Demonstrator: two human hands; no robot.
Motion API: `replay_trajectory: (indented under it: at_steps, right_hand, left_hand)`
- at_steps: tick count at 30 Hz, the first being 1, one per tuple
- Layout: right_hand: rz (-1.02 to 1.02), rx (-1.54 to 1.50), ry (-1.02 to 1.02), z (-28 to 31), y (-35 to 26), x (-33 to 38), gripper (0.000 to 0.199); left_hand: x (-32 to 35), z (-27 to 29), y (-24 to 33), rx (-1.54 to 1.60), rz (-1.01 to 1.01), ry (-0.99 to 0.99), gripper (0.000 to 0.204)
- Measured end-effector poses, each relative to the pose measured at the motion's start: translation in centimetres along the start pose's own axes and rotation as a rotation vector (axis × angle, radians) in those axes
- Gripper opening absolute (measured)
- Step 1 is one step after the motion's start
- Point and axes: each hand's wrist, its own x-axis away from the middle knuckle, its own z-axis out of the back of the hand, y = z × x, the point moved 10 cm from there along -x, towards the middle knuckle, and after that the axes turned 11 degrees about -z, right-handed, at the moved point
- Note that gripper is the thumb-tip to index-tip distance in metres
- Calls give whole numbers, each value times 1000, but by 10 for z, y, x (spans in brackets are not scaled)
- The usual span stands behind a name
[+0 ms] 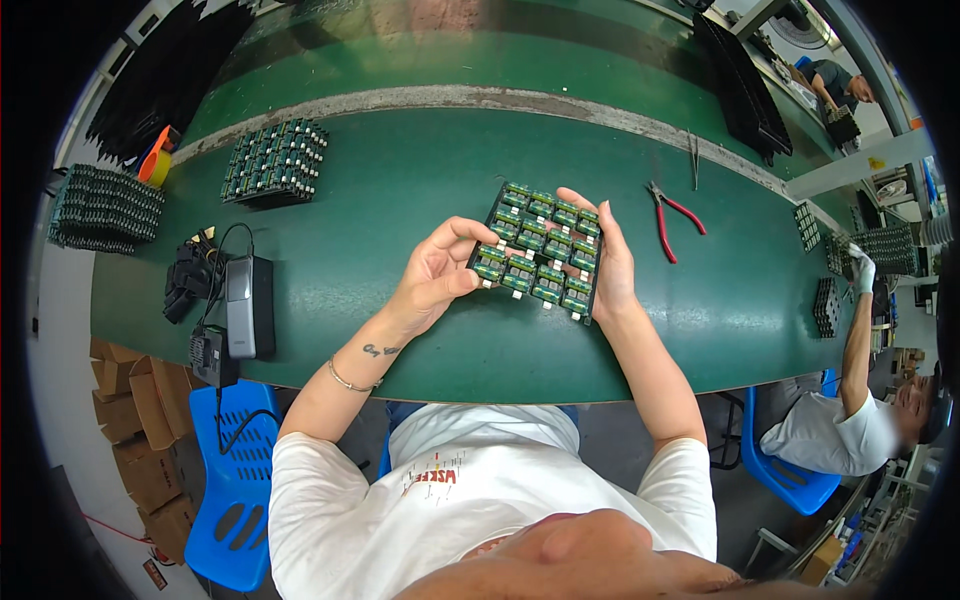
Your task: The person picks up circuit boards from a stack one at a time, turns each board over by hand to view both sides, and arranges them into stacks on the workbench.
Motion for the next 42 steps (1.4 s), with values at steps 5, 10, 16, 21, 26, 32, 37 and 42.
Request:
replay_trajectory:
  at_steps: [5, 10, 16, 21, 26, 32, 37, 42]
  right_hand:
    - [-50, -17, 19, 3, 4, -1, 52]
    - [-69, -43, 27, 8, 6, -3, 49]
    - [-84, -14, 55, 11, 9, -6, 52]
    - [-73, -67, 0, 9, 8, -6, 49]
    - [207, 146, -92, -12, -20, 15, 47]
    - [506, 604, 65, -19, -30, 33, 50]
    - [641, 857, 147, -23, -31, 40, 51]
    - [807, 996, 155, -36, -29, 51, 52]
  left_hand:
    - [1, 2, -4, 26, 19, 2, 41]
    - [0, 3, -6, -3, 22, 28, 40]
    - [-1, 5, -7, -14, 24, 48, 39]
    - [-2, 7, -4, 0, 15, 90, 38]
    - [-2, 35, -4, -6, 25, 317, 43]
    - [-7, 32, 4, -385, -115, 307, 53]
    - [-7, 2, -8, -557, -54, 32, 62]
    - [-6, -9, -13, -425, -37, -7, 67]
